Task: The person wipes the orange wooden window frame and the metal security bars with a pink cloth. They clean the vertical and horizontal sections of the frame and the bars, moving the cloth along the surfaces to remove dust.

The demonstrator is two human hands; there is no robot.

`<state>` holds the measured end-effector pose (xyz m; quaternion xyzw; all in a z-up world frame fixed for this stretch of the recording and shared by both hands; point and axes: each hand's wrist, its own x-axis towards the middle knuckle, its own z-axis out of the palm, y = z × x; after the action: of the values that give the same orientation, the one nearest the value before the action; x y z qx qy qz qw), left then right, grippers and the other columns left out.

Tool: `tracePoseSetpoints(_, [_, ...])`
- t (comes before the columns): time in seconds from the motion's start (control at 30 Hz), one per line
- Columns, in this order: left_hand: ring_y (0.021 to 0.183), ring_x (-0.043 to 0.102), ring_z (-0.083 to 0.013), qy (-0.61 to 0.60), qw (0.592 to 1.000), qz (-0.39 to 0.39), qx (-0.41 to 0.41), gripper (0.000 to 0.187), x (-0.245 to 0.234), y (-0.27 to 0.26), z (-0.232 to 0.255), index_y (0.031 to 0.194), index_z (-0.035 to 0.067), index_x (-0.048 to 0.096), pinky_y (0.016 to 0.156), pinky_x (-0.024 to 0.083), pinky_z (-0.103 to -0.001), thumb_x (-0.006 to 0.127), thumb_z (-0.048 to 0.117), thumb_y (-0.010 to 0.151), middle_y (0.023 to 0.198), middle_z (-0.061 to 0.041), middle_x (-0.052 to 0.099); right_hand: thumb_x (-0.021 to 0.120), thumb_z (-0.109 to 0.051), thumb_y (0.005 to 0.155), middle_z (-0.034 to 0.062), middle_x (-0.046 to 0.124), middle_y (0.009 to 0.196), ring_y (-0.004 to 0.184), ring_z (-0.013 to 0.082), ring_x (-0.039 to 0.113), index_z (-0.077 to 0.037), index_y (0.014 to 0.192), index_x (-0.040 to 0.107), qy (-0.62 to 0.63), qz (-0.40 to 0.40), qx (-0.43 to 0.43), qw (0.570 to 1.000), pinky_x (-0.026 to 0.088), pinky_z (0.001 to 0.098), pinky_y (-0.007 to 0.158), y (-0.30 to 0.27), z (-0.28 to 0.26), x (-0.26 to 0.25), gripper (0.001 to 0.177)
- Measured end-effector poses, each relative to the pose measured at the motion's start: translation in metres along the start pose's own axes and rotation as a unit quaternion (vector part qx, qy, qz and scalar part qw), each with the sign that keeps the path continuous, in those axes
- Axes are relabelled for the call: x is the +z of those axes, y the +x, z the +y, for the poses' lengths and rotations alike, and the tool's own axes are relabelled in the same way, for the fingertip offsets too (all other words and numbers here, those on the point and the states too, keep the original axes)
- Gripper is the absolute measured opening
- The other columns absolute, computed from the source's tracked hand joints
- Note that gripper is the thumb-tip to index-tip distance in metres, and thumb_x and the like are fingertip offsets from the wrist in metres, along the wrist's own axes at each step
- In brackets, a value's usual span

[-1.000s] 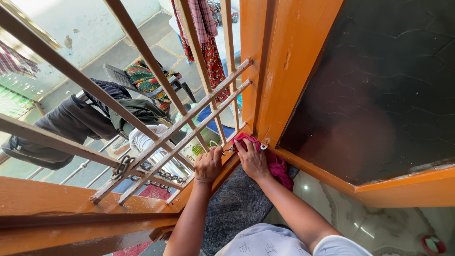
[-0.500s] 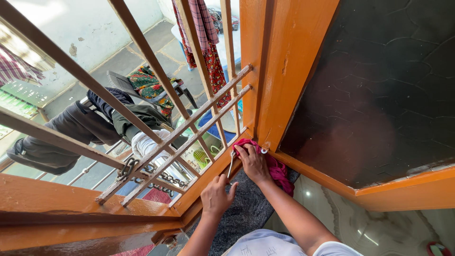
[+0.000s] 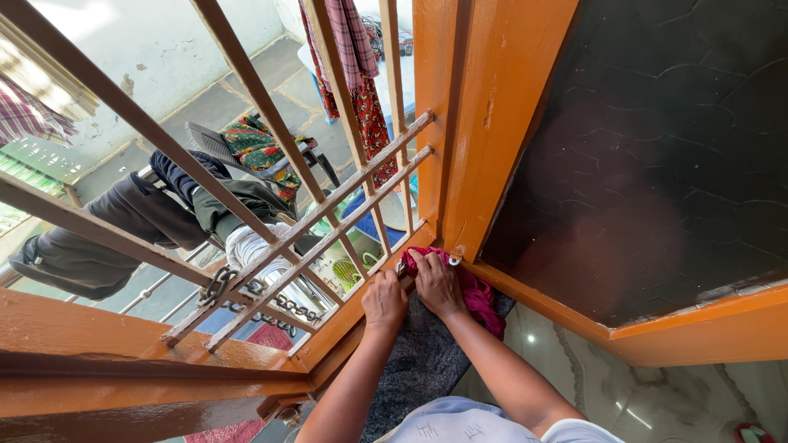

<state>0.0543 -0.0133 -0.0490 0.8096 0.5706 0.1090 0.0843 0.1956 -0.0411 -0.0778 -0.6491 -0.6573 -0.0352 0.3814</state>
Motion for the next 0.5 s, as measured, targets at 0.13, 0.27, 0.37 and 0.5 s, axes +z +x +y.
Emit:
tracePoseSetpoints(0.13, [0.085,0.073,-0.0351,-0.068,0.995,-0.049,-0.058,0.017,0.006,0.004,0.001,0.109,0.001,0.06,0.075,0.058,-0.046,0.057,0.012,0.096,0.095,-0.02,0.069,0.061,-0.008,0.089,0.0098,0.056,0.094,0.074,0.0268,0.063,-0.012,0.142,0.058,-0.013,0.004,0.008,1.0,0.056,0.0399,0.064,-0.001,0.0,0.001,0.053])
tracePoseSetpoints(0.27, [0.077,0.071,-0.0274,-0.287,0.935,-0.137,-0.154,0.017,0.006,0.018,-0.011,0.108,0.003,0.064,0.069,0.057,-0.042,0.055,0.01,0.095,0.085,-0.014,0.07,0.062,-0.008,0.09,0.0093,0.054,0.092,0.071,0.026,0.064,-0.017,0.139,0.06,-0.023,-0.035,0.022,0.999,0.056,0.0402,0.062,0.001,0.0,0.0,0.05])
tracePoseSetpoints(0.37, [0.063,0.063,-0.0168,-0.445,0.852,-0.193,-0.197,0.016,0.015,0.026,-0.029,0.103,0.003,0.067,0.057,0.053,-0.032,0.057,0.004,0.09,0.078,-0.009,0.069,0.062,-0.008,0.091,0.0094,0.055,0.094,0.072,0.0267,0.065,-0.017,0.135,0.062,-0.018,-0.039,0.018,0.999,0.056,0.0407,0.061,0.0,0.0,-0.001,0.045])
tracePoseSetpoints(0.5, [0.044,0.044,-0.0091,-0.641,0.697,-0.237,-0.218,0.012,0.043,0.039,-0.048,0.098,0.0,0.067,0.037,0.035,-0.025,0.057,0.006,0.094,0.07,-0.005,0.058,0.062,-0.008,0.089,0.0098,0.056,0.098,0.076,0.0282,0.066,-0.013,0.128,0.063,-0.003,-0.007,0.011,1.0,0.057,0.0408,0.061,0.001,0.0,0.001,0.039])
